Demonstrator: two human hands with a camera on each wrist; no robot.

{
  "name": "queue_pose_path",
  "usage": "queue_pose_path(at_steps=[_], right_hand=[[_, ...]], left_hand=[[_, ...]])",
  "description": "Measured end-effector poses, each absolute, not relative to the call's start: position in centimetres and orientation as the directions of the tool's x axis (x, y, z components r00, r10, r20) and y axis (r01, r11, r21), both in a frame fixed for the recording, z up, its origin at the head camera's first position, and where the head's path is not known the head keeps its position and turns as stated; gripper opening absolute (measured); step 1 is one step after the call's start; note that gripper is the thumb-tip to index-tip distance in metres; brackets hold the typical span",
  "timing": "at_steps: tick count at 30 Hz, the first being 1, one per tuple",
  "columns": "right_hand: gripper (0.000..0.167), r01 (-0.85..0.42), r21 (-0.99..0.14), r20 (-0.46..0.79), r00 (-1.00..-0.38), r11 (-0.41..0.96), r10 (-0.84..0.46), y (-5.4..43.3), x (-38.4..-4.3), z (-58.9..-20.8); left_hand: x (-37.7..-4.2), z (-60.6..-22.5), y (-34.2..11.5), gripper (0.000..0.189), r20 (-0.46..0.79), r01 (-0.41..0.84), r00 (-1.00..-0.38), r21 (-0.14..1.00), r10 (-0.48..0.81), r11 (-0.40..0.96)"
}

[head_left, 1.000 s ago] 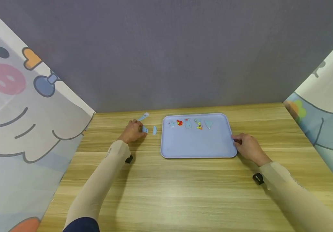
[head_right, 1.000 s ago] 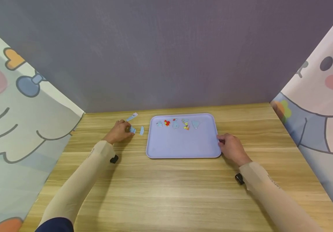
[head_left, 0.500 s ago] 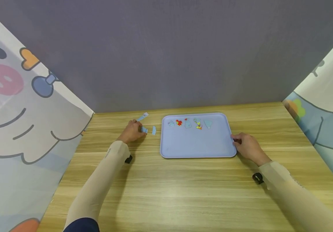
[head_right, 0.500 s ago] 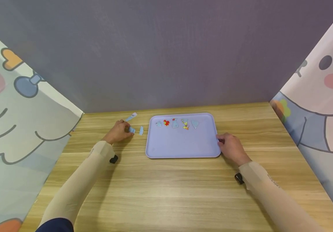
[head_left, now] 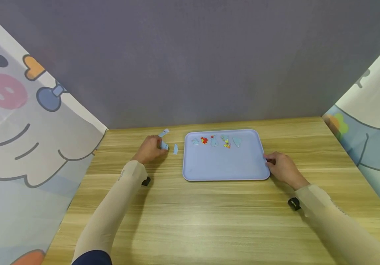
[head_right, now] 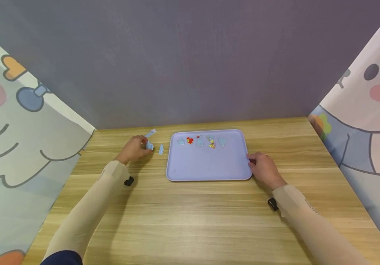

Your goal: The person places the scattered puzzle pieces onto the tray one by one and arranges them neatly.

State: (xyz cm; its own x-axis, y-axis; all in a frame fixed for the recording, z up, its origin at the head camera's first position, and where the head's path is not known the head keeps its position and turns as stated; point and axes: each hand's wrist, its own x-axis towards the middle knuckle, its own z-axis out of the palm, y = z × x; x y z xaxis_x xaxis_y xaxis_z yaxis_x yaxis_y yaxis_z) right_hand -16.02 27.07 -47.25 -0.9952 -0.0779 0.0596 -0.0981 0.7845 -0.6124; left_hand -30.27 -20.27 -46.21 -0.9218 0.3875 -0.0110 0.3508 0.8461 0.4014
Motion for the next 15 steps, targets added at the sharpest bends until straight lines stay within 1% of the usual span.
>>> queue_pose_path(at_steps=[7, 15], right_hand=[[0.029, -0.100, -0.612, 0.063, -0.995, 0.785, -0.078, 27.1, -16.0, -47.4], [0.029, -0.099, -0.615, 0.059, -0.995, 0.782, -0.080, 27.1, -16.0, -47.4]], left_hand=[[-29.8, -45.4, -19.8, 0.048, 0.023, 0.364, -0.922, 0.395, 0.388, 0.843], [-29.5, -44.2, -18.5, 0.054, 0.032, 0.384, -0.913, 0.401, 0.406, 0.832]])
